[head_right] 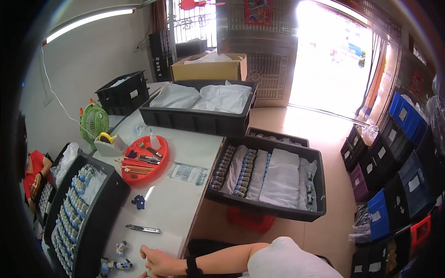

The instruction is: Assembling small plastic toy figurines by gluing hair and body parts together and sorting them into a tray.

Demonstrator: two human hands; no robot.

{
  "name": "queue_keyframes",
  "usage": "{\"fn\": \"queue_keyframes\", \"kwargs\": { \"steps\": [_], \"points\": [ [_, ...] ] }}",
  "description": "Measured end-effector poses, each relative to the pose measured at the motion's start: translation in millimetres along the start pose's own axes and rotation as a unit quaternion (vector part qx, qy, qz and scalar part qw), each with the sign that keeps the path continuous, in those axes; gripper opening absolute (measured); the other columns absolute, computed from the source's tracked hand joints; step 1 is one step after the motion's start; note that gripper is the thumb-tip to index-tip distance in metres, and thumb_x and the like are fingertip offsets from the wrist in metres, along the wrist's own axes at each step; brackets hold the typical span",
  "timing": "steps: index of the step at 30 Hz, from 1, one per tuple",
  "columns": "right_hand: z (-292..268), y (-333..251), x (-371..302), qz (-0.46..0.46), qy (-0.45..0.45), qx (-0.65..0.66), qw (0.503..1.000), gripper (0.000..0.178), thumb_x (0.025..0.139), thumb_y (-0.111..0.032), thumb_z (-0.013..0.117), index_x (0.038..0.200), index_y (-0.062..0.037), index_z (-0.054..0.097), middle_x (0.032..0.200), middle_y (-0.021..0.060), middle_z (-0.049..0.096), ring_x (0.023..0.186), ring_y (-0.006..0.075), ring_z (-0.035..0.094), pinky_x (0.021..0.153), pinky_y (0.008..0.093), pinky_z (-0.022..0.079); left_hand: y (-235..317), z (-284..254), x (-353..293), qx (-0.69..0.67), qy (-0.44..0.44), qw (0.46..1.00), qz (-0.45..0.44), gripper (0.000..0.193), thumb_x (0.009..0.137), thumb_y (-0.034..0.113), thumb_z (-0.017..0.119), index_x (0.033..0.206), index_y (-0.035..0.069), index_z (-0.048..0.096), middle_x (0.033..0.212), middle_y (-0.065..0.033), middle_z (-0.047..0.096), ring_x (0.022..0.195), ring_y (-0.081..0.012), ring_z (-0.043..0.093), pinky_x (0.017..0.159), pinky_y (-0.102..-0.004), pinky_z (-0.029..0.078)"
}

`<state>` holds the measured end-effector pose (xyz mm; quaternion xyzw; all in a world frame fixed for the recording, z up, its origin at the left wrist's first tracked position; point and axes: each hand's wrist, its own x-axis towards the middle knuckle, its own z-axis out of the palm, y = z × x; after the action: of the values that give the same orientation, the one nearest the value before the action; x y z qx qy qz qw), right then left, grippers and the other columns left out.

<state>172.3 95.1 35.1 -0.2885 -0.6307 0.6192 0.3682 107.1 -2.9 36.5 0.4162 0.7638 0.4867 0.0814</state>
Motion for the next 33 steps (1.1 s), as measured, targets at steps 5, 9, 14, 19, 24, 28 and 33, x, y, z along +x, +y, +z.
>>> {"fn": "queue_keyframes", "kwargs": {
  "steps": [5, 9, 14, 19, 24, 28, 33],
  "points": [
    [1.0, -23.4, -0.4, 0.041, -0.025, -0.064, 0.997, 0.032, 0.072, -0.008, 0.059, 0.098, -0.0011, 0.041, 0.064, 0.0126, 0.050, 0.060, 0.0247, 0.050, 0.052, 0.0372, 0.039, -1.4, -4.0, 2.3, 0.023, -0.002, 0.999, -0.034, 0.043, 0.087, 0.041, 0.052, 0.099, 0.000, 0.054, 0.086, -0.0218, 0.061, 0.076, -0.0371, 0.059, 0.063, -0.0410, 0.045],
    [-0.7, -17.9, -7.2, 0.047, -0.004, -0.103, 0.994, 0.034, 0.071, -0.010, 0.060, 0.097, 0.0002, 0.041, 0.064, 0.0124, 0.050, 0.059, 0.0229, 0.049, 0.051, 0.0361, 0.039, 3.9, -3.9, 2.5, 0.024, -0.012, 0.999, -0.034, 0.043, 0.087, 0.041, 0.053, 0.100, 0.000, 0.054, 0.086, -0.0202, 0.061, 0.077, -0.0358, 0.058, 0.065, -0.0400, 0.045],
    [9.3, -20.2, -1.1, 0.022, -0.039, -0.046, 0.998, 0.029, 0.071, -0.010, 0.061, 0.091, 0.0006, 0.043, 0.063, 0.0114, 0.049, 0.058, 0.0228, 0.049, 0.054, 0.0367, 0.042, -8.3, -5.9, -1.9, 0.015, -0.001, 0.999, -0.050, 0.045, 0.087, 0.042, 0.053, 0.100, -0.001, 0.053, 0.086, -0.0205, 0.061, 0.077, -0.0333, 0.057, 0.066, -0.0390, 0.045],
    [-13.0, -8.8, -10.7, 0.009, -0.032, -0.100, 0.994, 0.023, 0.077, -0.002, 0.057, 0.090, -0.0052, 0.038, 0.063, 0.0077, 0.043, 0.058, 0.0175, 0.045, 0.054, 0.0321, 0.039, 0.6, -12.1, 6.3, -0.034, -0.064, 0.993, -0.093, 0.040, 0.085, 0.021, 0.061, 0.112, -0.004, 0.048, 0.104, -0.0193, 0.058, 0.088, -0.0289, 0.058, 0.073, -0.0360, 0.047],
    [-53.0, -22.7, 29.1, -0.107, 0.151, -0.178, 0.967, 0.023, 0.074, 0.004, 0.064, 0.086, -0.0019, 0.046, 0.062, 0.0063, 0.047, 0.056, 0.0133, 0.047, 0.054, 0.0265, 0.041, -11.1, -9.5, 4.6, -0.170, -0.050, 0.984, -0.032, 0.024, 0.081, 0.011, 0.064, 0.099, -0.001, 0.052, 0.074, -0.0054, 0.056, 0.063, -0.0096, 0.049, 0.057, -0.0233, 0.042],
    [-48.0, -14.9, 37.8, -0.242, 0.114, -0.366, 0.891, 0.023, 0.073, 0.002, 0.066, 0.093, -0.0017, 0.054, 0.072, 0.0053, 0.055, 0.063, 0.0125, 0.051, 0.056, 0.0247, 0.042, -19.8, -19.4, 1.4, -0.261, -0.049, 0.962, -0.060, 0.024, 0.081, 0.008, 0.064, 0.101, 0.000, 0.053, 0.075, -0.0014, 0.056, 0.061, -0.0044, 0.046, 0.055, -0.0187, 0.039],
    [-30.8, -11.8, 5.6, -0.085, -0.042, -0.147, 0.984, 0.019, 0.084, -0.004, 0.057, 0.103, -0.0001, 0.055, 0.091, 0.0067, 0.059, 0.074, 0.0122, 0.055, 0.057, 0.0238, 0.044, -26.8, -28.4, -3.8, -0.322, -0.100, 0.937, -0.096, 0.026, 0.082, 0.000, 0.060, 0.107, 0.000, 0.052, 0.092, -0.0014, 0.054, 0.080, -0.0056, 0.050, 0.071, -0.0191, 0.042]
  ]
}}
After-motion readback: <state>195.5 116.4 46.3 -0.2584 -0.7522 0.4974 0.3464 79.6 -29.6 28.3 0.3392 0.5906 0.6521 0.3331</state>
